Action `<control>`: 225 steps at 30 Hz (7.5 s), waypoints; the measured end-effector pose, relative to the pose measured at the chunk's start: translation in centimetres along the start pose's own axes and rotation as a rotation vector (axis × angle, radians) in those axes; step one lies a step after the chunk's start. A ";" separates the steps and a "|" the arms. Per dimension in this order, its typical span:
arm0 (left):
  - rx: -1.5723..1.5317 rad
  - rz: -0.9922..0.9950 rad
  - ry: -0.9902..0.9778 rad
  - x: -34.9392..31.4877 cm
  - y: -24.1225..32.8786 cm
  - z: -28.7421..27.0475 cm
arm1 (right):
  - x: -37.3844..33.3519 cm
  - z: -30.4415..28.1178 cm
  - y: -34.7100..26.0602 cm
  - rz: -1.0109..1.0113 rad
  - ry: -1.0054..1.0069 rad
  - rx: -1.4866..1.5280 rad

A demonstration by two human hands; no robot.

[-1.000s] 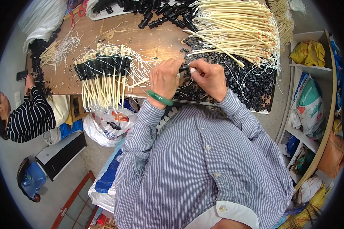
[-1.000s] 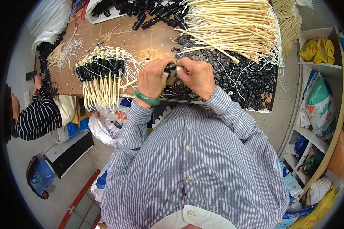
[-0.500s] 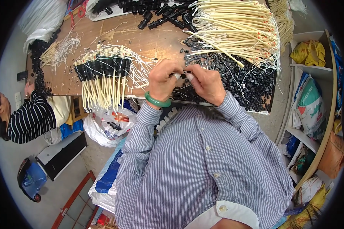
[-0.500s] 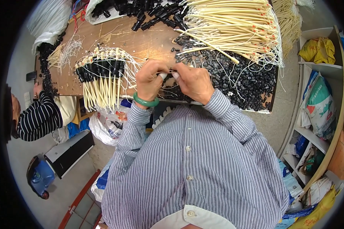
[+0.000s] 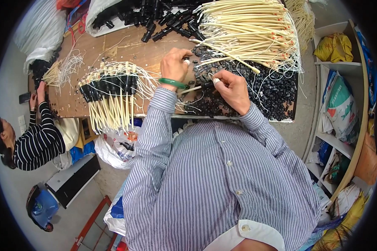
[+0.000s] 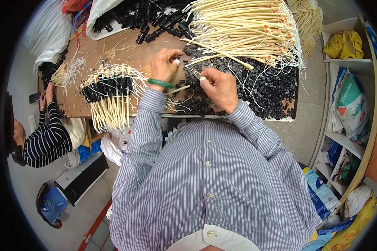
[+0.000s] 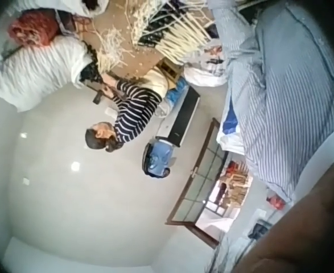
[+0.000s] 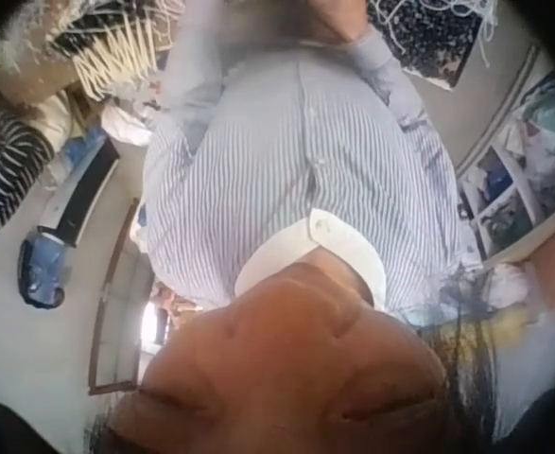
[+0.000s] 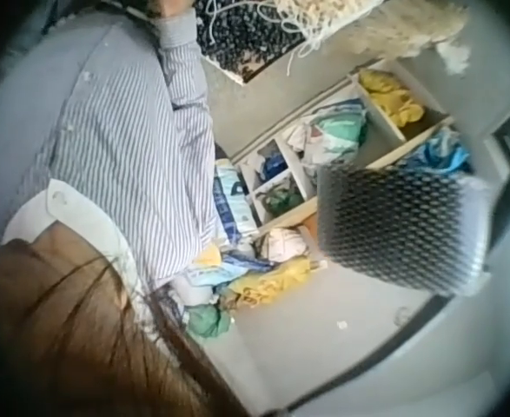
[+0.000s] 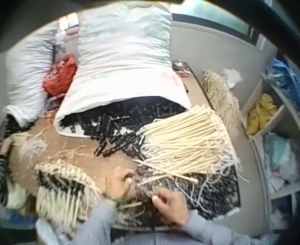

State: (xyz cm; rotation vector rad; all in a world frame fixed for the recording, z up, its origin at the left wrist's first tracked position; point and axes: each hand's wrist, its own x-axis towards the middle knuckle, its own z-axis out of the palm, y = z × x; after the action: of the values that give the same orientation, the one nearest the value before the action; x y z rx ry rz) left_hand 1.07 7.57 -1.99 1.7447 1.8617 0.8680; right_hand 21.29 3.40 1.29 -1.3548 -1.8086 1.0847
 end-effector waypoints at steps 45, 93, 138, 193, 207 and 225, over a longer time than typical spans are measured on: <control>-0.215 -0.042 -0.278 -6.3 2.0 -2.8 | 0.0 1.0 -0.1 -0.576 -0.013 -0.495; 0.384 0.143 0.566 -6.8 -7.5 -21.1 | 1.1 6.1 -8.1 -0.304 -0.130 -0.156; 0.777 0.383 0.165 0.3 -2.1 -7.3 | 0.1 -4.4 -2.4 0.028 -0.239 0.059; 0.015 0.165 -0.246 -6.5 3.7 -3.8 | 0.0 1.1 -1.2 -0.314 0.001 -0.246; -0.397 0.344 -0.022 -6.2 3.4 -3.8 | -0.1 1.9 -1.4 -0.326 0.018 0.066; -0.276 0.049 -0.215 -0.3 4.0 -0.5 | 1.2 -2.3 1.0 -0.009 0.097 0.025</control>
State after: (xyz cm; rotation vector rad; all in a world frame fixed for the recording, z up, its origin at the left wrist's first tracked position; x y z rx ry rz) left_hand 3.58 7.26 1.18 1.6459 1.4912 0.8715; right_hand 23.31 5.28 1.48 -1.3595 -1.7244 1.0162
